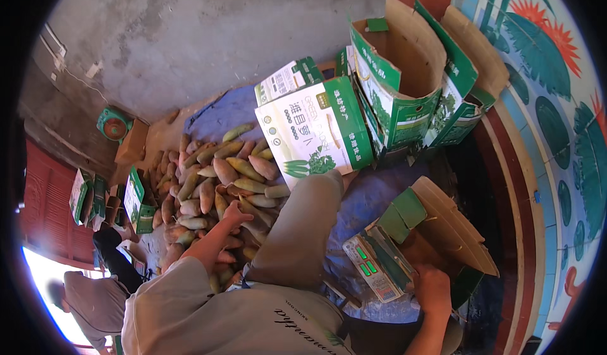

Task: Picking up radishes from a pile, weighing them, and placing them into cardboard boxes.

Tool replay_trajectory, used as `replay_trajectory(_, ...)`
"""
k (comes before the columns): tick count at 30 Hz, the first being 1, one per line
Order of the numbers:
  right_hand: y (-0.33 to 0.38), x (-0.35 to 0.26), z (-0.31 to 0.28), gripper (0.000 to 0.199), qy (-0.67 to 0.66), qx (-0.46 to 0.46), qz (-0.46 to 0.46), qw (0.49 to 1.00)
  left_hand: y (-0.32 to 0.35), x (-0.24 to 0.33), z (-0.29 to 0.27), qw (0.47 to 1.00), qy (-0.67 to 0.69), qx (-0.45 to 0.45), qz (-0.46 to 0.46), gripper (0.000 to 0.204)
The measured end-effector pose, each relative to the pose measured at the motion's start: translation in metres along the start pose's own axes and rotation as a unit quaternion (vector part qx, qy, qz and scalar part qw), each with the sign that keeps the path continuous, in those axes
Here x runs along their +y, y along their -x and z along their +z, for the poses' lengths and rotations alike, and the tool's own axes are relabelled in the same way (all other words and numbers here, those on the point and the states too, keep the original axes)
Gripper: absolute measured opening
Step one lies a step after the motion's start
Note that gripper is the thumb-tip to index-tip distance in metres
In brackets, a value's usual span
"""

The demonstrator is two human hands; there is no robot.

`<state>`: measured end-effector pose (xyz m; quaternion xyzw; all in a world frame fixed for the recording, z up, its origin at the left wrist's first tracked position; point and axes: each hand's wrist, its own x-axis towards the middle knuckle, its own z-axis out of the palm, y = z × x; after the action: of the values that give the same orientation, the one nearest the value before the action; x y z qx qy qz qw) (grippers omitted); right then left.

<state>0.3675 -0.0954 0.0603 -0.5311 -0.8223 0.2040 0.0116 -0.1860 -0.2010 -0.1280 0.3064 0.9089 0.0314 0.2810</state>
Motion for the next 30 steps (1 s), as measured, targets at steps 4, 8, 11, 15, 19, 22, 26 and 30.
replay_trajectory(4,0.006,0.001,0.006,0.015,0.009,0.025,-0.012,1.000,0.017,0.050,-0.040,0.969,0.119,0.169,0.133,0.075)
replay_trajectory(8,0.008,-0.004,0.008,0.014,0.031,0.017,-0.007,0.999,0.050,0.122,-0.094,0.903,0.205,0.288,0.244,0.073)
replay_trajectory(11,0.009,-0.002,0.012,0.015,0.036,0.014,-0.002,0.999,0.094,0.184,-0.128,0.847,0.343,0.234,0.331,0.068)
replay_trajectory(15,0.012,0.005,0.019,0.016,0.041,-0.005,-0.001,0.999,0.167,0.259,-0.139,0.781,0.445,0.053,0.435,0.063)
replay_trajectory(19,0.014,0.007,0.014,0.018,0.039,0.006,-0.016,0.999,0.205,0.312,-0.113,0.778,0.346,-0.020,0.524,0.064)
replay_trajectory(22,0.013,0.006,0.014,0.018,0.059,-0.002,-0.002,0.998,0.217,0.341,-0.071,0.776,0.289,-0.048,0.558,0.066)
replay_trajectory(26,0.015,0.007,0.017,0.016,0.072,0.013,-0.007,0.997,0.222,0.371,-0.021,0.788,0.221,-0.115,0.564,0.068)
replay_trajectory(30,0.015,0.008,0.017,0.016,0.084,0.021,-0.014,0.996,0.225,0.387,0.017,0.790,0.115,-0.106,0.593,0.067)
